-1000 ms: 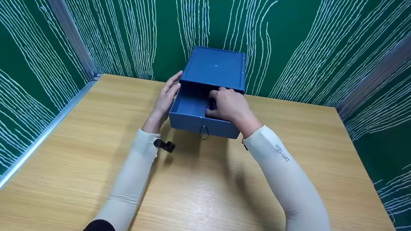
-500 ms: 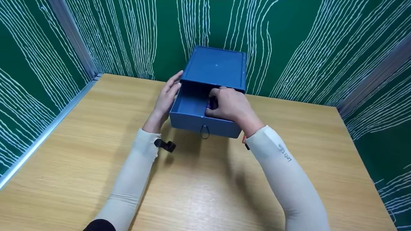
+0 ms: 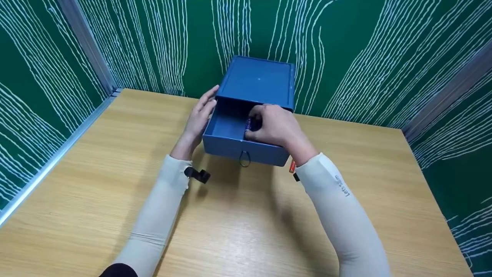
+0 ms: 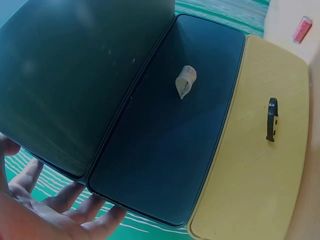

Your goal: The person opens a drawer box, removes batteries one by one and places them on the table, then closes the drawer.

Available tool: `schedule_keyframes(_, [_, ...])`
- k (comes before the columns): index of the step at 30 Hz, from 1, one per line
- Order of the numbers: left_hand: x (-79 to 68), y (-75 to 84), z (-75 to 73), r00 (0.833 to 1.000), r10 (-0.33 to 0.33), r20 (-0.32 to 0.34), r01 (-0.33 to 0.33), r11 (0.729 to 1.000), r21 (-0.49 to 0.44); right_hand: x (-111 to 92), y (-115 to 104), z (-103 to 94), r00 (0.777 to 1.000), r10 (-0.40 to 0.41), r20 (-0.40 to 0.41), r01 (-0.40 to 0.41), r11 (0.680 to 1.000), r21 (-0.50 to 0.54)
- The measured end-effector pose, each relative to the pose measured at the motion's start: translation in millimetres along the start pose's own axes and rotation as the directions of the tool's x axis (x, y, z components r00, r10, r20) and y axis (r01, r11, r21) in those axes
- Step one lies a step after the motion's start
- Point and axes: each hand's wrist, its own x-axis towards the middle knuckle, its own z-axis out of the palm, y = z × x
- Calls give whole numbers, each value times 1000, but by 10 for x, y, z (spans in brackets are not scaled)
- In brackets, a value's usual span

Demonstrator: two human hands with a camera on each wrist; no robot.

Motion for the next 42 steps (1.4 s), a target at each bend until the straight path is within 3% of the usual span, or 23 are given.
schedule_keyframes(21, [4, -1, 28, 1000, -14, -1, 14, 1000, -13, -61, 11, -51, 999, 26, -27, -23, 993, 113])
schedule_keyframes(42, [9, 17, 9, 1000, -15, -15, 15, 1000, 16, -160, -15, -231, 997, -9, -78, 18, 992, 124])
